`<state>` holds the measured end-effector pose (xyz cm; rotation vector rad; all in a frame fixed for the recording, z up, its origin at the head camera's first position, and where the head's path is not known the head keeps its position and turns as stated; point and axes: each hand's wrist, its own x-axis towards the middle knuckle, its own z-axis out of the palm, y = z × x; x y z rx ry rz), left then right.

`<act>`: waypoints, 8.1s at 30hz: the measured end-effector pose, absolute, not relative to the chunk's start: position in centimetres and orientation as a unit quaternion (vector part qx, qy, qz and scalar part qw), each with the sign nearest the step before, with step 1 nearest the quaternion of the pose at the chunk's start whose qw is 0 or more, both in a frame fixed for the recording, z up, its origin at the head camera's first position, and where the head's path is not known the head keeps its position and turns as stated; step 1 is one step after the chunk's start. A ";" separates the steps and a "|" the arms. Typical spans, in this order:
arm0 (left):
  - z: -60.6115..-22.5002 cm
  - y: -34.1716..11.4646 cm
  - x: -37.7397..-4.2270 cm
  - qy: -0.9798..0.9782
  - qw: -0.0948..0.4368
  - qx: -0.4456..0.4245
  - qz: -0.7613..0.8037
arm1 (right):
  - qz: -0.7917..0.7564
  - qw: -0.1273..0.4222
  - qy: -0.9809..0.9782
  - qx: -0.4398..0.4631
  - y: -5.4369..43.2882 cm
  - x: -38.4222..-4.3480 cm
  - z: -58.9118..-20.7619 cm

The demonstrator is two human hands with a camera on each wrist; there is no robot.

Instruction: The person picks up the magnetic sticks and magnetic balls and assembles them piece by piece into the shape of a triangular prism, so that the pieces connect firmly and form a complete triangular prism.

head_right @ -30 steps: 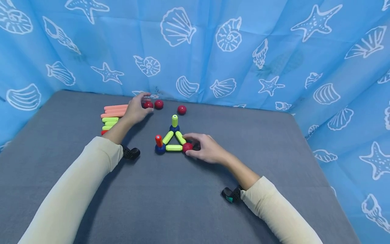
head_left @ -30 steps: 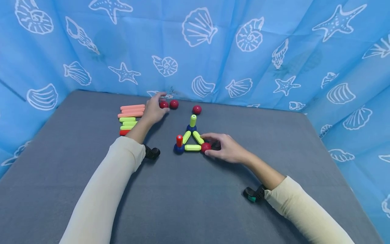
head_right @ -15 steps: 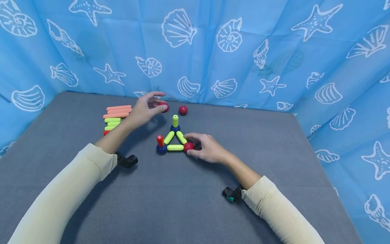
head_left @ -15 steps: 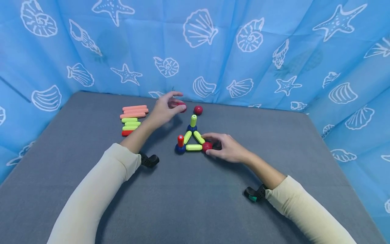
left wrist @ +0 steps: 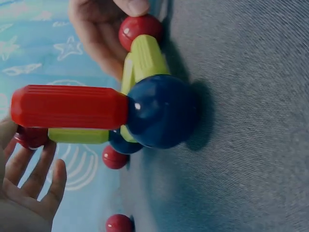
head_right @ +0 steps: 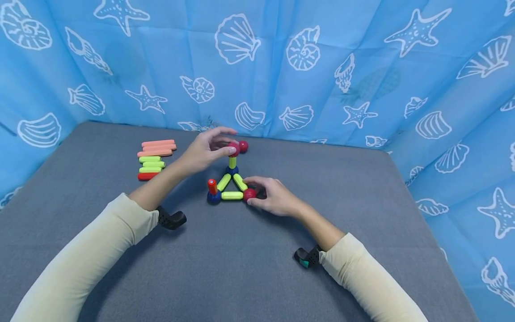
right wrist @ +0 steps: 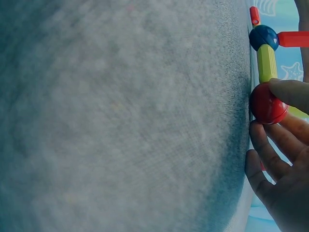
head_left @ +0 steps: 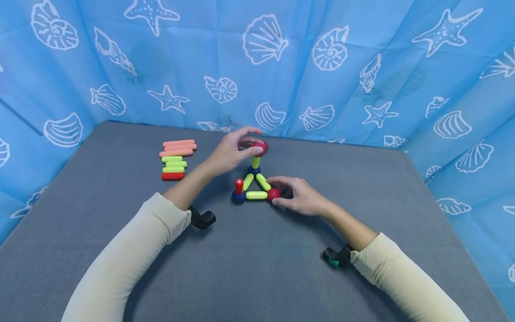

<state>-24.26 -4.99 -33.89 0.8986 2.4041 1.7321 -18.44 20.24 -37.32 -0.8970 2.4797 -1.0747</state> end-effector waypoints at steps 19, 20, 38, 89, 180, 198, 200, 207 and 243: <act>-35.8 -6.6 -26.8 0.799 -0.050 0.175 0.573 | -0.368 0.142 0.864 -0.313 20.3 -18.4 -37.2; -36.0 -6.8 -27.1 0.807 -0.049 0.162 0.566 | -0.368 0.142 0.864 -0.313 20.2 -18.4 -37.2; -38.3 -7.1 -30.4 0.927 0.021 0.099 0.362 | -0.366 0.154 0.868 -0.298 20.1 -18.4 -37.1; -34.0 -12.6 -19.2 0.781 0.108 0.326 0.522 | -0.380 0.145 0.857 -0.315 20.1 -18.0 -37.2; -36.0 -7.2 -22.9 0.723 0.120 0.203 0.650 | -0.378 0.149 0.860 -0.309 20.0 -17.8 -37.0; -36.3 -11.1 -21.5 0.763 0.108 0.209 0.602 | -0.375 0.144 0.862 -0.308 19.9 -17.9 -37.2; -36.3 -12.7 -21.3 0.788 0.082 0.221 0.568 | -0.374 0.145 0.863 -0.307 19.9 -17.8 -37.1; -36.3 -19.0 -20.5 0.885 0.010 0.252 0.391 | -0.369 0.151 0.865 -0.305 19.9 -17.8 -37.0; -33.3 -11.1 -21.5 0.744 0.193 0.107 0.631 | -0.374 0.148 0.862 -0.308 19.8 -17.7 -37.1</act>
